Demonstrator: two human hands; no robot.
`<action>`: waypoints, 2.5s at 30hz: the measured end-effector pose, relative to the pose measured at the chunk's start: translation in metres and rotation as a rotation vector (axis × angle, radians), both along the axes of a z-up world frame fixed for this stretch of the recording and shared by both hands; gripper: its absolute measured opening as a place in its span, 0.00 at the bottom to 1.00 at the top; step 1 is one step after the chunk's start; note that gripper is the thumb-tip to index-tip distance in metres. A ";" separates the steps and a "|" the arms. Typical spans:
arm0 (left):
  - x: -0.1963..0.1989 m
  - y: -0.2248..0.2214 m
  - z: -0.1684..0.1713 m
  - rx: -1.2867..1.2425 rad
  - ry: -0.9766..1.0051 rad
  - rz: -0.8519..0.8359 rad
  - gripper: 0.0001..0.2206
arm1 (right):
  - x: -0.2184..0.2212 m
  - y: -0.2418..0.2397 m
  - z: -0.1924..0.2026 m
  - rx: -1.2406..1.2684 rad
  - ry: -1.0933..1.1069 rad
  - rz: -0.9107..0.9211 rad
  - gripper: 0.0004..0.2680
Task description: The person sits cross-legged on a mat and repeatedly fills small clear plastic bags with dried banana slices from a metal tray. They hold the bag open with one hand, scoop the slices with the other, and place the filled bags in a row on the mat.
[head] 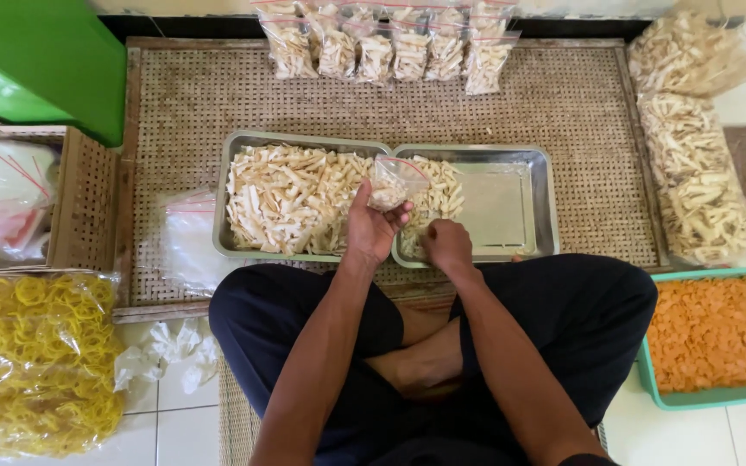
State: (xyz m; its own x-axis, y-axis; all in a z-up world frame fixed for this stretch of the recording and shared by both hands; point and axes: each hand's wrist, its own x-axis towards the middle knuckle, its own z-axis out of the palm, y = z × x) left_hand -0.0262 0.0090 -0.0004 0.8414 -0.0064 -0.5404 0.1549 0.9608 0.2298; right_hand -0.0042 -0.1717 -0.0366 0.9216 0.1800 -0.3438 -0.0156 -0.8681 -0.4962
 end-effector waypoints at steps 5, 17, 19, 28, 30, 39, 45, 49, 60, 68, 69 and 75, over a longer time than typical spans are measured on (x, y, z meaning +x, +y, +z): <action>0.002 0.001 0.004 0.031 0.008 -0.015 0.29 | -0.012 -0.003 0.060 0.511 -0.050 -0.245 0.04; 0.008 -0.012 -0.006 0.099 -0.043 0.008 0.22 | 0.034 0.017 0.176 0.621 -0.447 0.134 0.04; 0.010 -0.014 -0.011 0.083 -0.036 0.026 0.21 | 0.033 0.027 0.182 0.549 -0.470 0.187 0.04; 0.017 -0.016 -0.015 0.036 -0.009 0.110 0.18 | 0.025 0.038 0.199 0.453 -0.351 0.283 0.06; 0.018 -0.017 -0.021 0.049 -0.006 0.117 0.17 | 0.026 0.038 0.202 0.386 -0.255 0.314 0.05; 0.014 -0.017 -0.013 0.016 -0.004 0.116 0.16 | 0.026 0.039 0.220 0.154 -0.154 0.368 0.08; 0.012 -0.016 -0.008 0.014 0.008 0.106 0.15 | 0.041 0.032 0.206 0.031 -0.125 0.359 0.10; 0.010 -0.016 -0.002 0.018 0.006 0.104 0.15 | 0.038 0.039 0.213 -0.017 -0.127 0.346 0.11; 0.000 -0.002 0.036 -0.120 -0.033 0.074 0.21 | 0.021 0.021 0.176 0.455 -0.635 0.319 0.02; 0.003 -0.015 0.011 -0.145 -0.099 0.077 0.26 | -0.015 0.062 0.109 0.018 -0.292 0.249 0.07; 0.000 -0.016 0.016 -0.153 -0.107 0.088 0.26 | -0.014 0.068 0.096 -0.145 -0.200 0.205 0.11; 0.002 -0.014 0.003 -0.177 -0.118 0.018 0.29 | -0.019 0.071 0.087 0.066 -0.227 0.060 0.06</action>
State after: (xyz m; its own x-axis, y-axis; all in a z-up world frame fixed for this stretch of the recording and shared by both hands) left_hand -0.0243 -0.0052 0.0023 0.8995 -0.0765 -0.4302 0.1192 0.9902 0.0731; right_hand -0.0229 -0.1012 0.0502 0.9609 0.2521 -0.1150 0.1534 -0.8297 -0.5367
